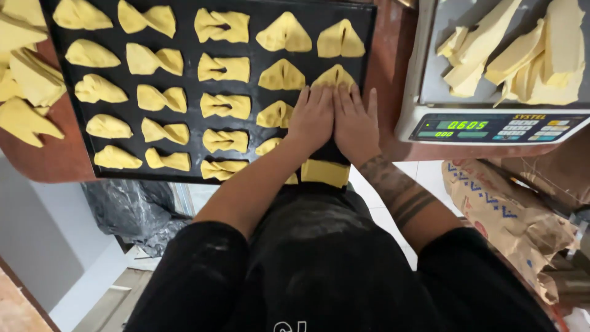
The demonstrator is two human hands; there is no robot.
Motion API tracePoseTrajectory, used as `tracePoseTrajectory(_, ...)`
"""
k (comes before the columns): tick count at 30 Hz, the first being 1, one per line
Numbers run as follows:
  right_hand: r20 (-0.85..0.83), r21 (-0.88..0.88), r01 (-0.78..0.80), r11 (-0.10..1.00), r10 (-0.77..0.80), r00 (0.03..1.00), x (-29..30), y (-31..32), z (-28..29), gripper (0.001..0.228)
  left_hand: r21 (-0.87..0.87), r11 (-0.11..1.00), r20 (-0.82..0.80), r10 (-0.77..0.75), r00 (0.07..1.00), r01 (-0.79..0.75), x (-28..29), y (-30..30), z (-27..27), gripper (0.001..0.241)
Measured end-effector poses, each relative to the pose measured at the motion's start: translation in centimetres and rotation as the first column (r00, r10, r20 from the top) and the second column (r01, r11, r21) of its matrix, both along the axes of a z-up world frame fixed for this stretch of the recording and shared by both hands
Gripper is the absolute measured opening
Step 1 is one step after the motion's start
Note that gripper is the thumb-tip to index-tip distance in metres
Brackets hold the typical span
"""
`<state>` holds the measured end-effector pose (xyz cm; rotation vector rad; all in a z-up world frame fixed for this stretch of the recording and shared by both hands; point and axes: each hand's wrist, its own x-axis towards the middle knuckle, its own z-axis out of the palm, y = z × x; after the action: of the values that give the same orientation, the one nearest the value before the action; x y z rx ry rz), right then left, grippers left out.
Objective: The person folds yellow dough pieces into triangular shapes and arranges them on a black baking tray. They then move to another station to fold more dough pieces and place them on a wooden board.
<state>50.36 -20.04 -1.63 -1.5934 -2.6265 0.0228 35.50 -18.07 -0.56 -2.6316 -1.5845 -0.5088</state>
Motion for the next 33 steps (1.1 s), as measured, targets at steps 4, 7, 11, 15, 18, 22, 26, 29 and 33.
tracePoseTrajectory(4, -0.04, -0.093, -0.123, 0.988, 0.119, 0.992, 1.2, 2.5, -0.5, 0.046, -0.154, 0.988, -0.048, -0.022, 0.999, 0.014, -0.1, 0.3, 0.8, 0.032)
tracePoseTrajectory(7, -0.461, -0.225, 0.142, 0.964, -0.233, 0.856, 5.1, 4.1, -0.6, 0.024, -0.22, 0.975, 0.064, 0.031, 0.997, -0.016, -1.6, 1.2, -5.8, 0.018)
tracePoseTrajectory(11, -0.372, -0.356, 0.28, 0.891, -0.41, 0.833, 6.9, -1.6, -0.2, 0.026, -0.221, 0.971, -0.031, 0.084, 0.996, -0.089, -4.0, -2.2, 0.6, 0.011)
tracePoseTrajectory(15, -0.097, -0.657, 0.081, 0.75, -0.191, 0.977, 4.8, -9.1, -0.3, 0.046, -0.404, 0.901, -0.006, -0.175, 0.985, 0.158, -4.9, -9.8, -1.9, 0.024)
tracePoseTrajectory(18, -0.111, -0.483, 0.008, 0.875, -0.071, 0.991, 4.5, -13.1, -1.0, 0.056, -0.176, 0.964, 0.072, -0.189, 0.979, 0.199, -4.9, -12.9, -2.1, 0.011)
tracePoseTrajectory(22, -0.276, -0.087, -0.08, 0.993, 0.053, 0.96, 4.9, -14.7, -1.5, 0.028, -0.254, 0.956, 0.28, -0.071, 0.957, 0.146, -4.4, -15.7, -3.2, 0.023)
tracePoseTrajectory(26, -0.274, -0.82, 0.175, 0.545, -0.642, 0.716, 5.3, -12.2, 0.7, 0.031, -0.919, 0.394, 0.258, 0.552, 0.793, 0.024, -4.1, -12.7, 1.1, 0.035)
tracePoseTrajectory(29, -0.341, -0.933, 0.027, 0.36, -0.903, 0.259, 5.3, -9.7, 0.1, 0.036, -0.937, 0.285, 0.345, 0.839, 0.42, 0.202, -3.7, -10.8, 2.3, 0.031)
tracePoseTrajectory(33, -0.307, -0.95, 0.034, 0.309, -0.95, 0.056, 4.7, -6.3, -0.6, 0.036, -0.952, 0.261, 0.296, 0.919, 0.26, 0.161, -3.8, -7.5, 1.9, 0.027)
